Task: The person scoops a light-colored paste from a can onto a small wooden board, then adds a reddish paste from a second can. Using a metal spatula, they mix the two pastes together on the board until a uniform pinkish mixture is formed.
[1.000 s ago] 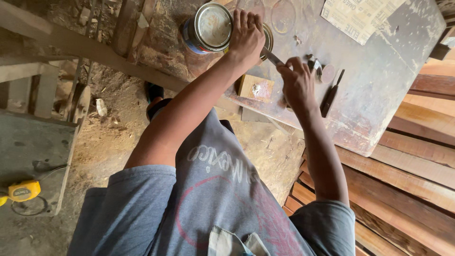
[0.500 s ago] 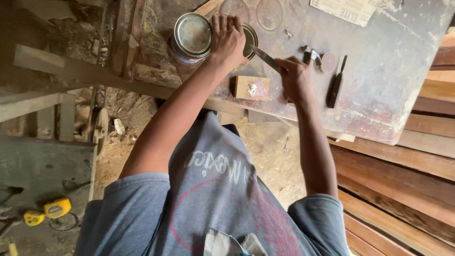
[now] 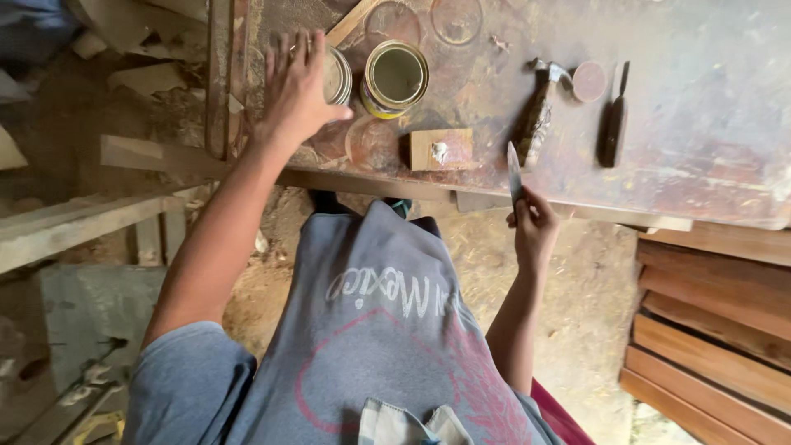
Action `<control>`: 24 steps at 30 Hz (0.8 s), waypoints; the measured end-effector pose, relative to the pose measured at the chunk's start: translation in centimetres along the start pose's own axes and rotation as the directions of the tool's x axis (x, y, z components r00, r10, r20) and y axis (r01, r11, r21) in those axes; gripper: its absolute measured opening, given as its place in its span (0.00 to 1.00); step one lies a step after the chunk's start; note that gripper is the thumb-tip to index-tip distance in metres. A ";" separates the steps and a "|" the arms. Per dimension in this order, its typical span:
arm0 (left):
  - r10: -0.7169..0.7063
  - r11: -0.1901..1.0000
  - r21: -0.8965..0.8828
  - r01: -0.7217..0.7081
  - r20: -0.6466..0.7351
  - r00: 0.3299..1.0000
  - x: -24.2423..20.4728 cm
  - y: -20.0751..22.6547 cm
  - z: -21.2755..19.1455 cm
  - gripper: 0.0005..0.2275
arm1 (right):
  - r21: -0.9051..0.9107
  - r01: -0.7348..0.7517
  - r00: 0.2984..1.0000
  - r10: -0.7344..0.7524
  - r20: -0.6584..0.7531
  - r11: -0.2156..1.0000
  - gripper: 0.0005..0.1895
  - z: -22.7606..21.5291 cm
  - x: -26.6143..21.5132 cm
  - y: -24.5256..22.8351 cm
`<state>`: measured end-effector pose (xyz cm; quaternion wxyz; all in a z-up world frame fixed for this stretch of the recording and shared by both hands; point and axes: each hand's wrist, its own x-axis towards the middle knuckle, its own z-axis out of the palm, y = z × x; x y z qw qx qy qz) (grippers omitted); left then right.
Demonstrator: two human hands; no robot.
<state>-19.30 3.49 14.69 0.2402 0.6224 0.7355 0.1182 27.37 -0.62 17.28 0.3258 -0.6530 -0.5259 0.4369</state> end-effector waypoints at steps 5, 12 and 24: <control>-0.124 0.973 -0.183 0.141 0.105 0.987 0.3 -0.9 -1.3 0.50 | 0.143 -0.040 0.998 0.046 -0.037 0.989 0.14 -0.7 -1.9 3.0; 0.091 0.961 -0.260 -0.096 -0.031 0.995 1.2 4.5 -1.5 0.49 | 0.088 0.002 0.990 0.011 -0.138 0.996 0.14 -3.5 -2.2 0.4; 0.210 0.976 -0.049 -0.210 -0.002 0.978 6.7 7.1 7.0 0.54 | 0.108 -0.010 0.982 0.030 -0.188 0.994 0.12 -2.4 -4.6 1.0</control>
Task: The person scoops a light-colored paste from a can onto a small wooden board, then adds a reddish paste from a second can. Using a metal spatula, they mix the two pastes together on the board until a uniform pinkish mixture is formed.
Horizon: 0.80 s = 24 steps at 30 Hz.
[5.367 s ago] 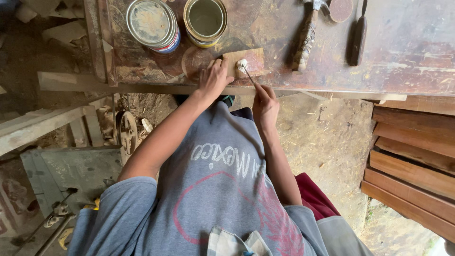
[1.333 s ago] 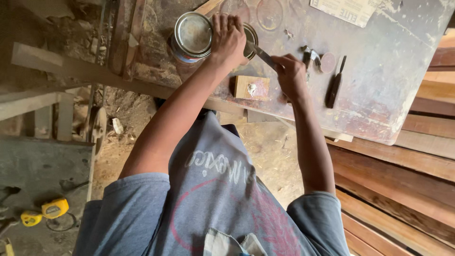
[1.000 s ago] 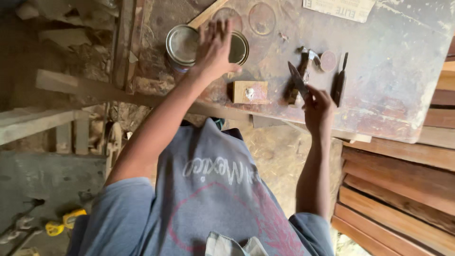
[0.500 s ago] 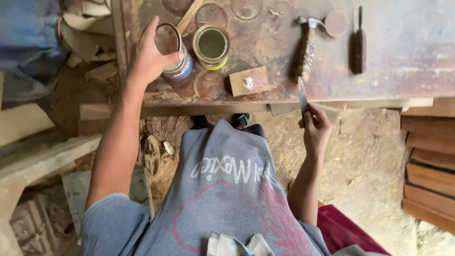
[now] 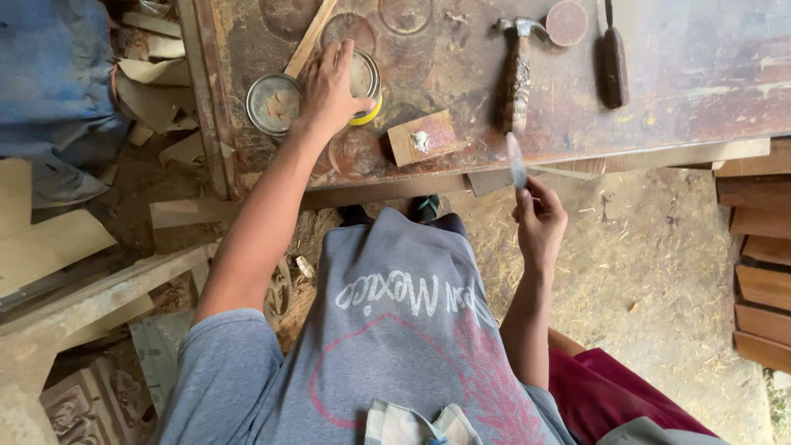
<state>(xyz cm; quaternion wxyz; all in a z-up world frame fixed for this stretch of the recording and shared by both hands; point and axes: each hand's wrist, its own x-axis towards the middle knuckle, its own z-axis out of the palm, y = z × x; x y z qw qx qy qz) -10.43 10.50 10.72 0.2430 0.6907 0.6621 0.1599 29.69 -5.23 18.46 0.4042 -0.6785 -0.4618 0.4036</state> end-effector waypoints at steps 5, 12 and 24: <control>-0.037 0.998 0.048 0.034 0.073 0.997 0.4 0.2 -0.6 0.57 | -0.195 0.070 0.996 -0.078 -0.032 0.978 0.14 -0.6 -0.4 3.0; -0.066 0.983 0.170 0.074 -0.052 0.996 -5.4 -1.9 -5.2 0.51 | -0.293 -0.200 0.980 0.185 -0.076 0.935 0.11 -0.4 -0.6 7.0; -0.353 0.922 0.241 0.303 0.202 0.914 -6.4 -4.2 -9.6 0.53 | -0.310 -0.139 0.984 0.165 0.062 0.941 0.11 2.9 0.1 6.4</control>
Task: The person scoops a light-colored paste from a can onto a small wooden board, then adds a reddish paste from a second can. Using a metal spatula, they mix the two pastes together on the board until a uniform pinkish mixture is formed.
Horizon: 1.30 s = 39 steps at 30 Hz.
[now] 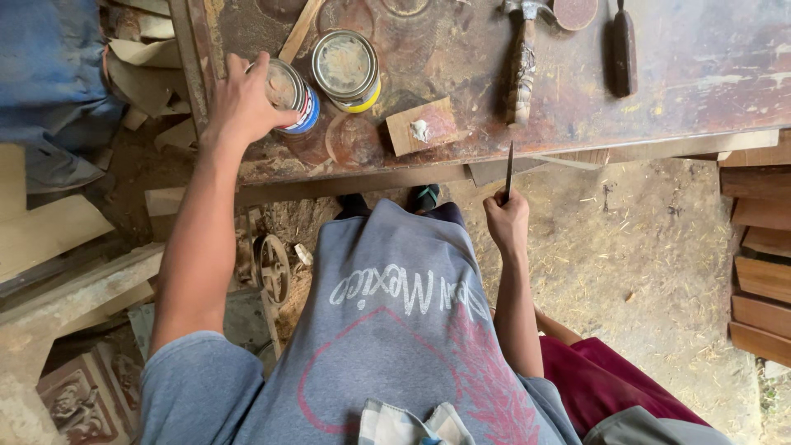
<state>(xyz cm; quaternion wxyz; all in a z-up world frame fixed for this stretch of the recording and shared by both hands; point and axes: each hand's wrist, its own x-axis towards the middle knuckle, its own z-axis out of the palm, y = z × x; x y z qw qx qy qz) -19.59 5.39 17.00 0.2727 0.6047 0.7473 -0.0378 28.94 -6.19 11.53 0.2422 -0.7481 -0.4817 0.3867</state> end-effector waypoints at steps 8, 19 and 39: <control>0.055 0.998 0.012 -0.056 0.057 0.997 0.7 0.5 -2.3 0.49 | 0.087 -0.013 1.000 0.012 0.014 0.996 0.12 -0.9 -0.9 -0.4; 0.354 0.904 -0.162 -0.395 -0.230 0.906 0.8 6.9 -1.7 0.46 | 0.079 0.013 0.993 -0.004 -0.119 0.997 0.15 -2.6 -2.5 -1.4; -0.087 0.330 -0.752 -0.571 -0.626 0.775 1.3 -3.8 15.7 0.54 | -0.031 0.471 0.881 -0.468 0.069 0.882 0.15 -5.1 -3.9 -10.5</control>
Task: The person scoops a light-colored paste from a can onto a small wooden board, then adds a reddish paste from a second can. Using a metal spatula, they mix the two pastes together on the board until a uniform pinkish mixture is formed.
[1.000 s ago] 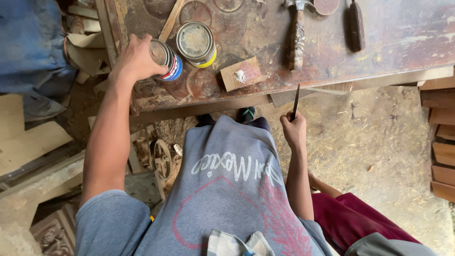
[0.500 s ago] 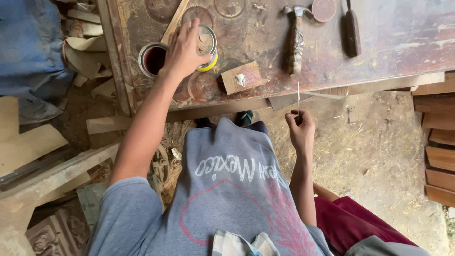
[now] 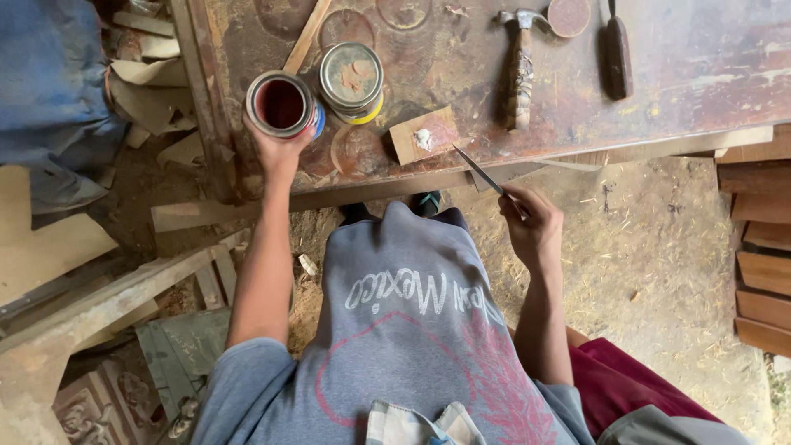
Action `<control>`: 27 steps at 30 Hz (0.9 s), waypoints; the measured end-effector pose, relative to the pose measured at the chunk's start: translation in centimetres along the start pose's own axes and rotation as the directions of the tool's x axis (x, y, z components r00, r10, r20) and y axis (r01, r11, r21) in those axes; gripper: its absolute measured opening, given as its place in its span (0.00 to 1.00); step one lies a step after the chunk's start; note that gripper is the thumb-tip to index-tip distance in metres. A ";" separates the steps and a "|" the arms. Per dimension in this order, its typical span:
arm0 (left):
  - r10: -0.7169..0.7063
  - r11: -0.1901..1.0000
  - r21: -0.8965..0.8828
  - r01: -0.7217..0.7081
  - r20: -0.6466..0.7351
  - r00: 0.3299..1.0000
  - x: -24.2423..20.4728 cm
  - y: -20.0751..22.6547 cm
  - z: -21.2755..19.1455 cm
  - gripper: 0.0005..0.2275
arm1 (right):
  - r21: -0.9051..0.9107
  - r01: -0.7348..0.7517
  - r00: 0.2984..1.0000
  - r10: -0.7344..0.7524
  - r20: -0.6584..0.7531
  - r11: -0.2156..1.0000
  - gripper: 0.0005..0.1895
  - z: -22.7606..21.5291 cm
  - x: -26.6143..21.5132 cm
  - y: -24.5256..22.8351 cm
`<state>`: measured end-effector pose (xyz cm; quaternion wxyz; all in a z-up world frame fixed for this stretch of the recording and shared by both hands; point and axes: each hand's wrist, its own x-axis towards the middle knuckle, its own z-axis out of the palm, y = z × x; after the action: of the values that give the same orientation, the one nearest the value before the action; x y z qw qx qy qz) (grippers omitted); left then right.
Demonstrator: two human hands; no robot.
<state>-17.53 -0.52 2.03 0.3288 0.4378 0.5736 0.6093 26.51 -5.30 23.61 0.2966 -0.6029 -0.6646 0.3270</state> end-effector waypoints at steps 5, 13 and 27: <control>0.160 0.974 0.137 -0.179 0.141 0.977 -2.6 4.6 1.1 0.55 | -0.120 0.220 0.969 -0.203 0.139 0.968 0.13 0.9 3.3 -5.3; 0.354 0.734 0.439 -0.518 0.403 0.844 -7.9 8.3 3.6 0.49 | -0.101 0.426 0.866 -0.373 0.333 0.899 0.16 8.7 4.6 -7.5; 0.302 0.705 0.488 -0.515 0.451 0.840 -9.1 8.2 4.3 0.45 | -0.232 0.504 0.810 -0.362 0.461 0.832 0.09 15.5 5.1 -3.7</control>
<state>-9.16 -7.99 8.56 0.1230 0.7331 0.5551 0.3732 11.58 -1.61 17.05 0.1131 -0.3953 -0.8783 0.2441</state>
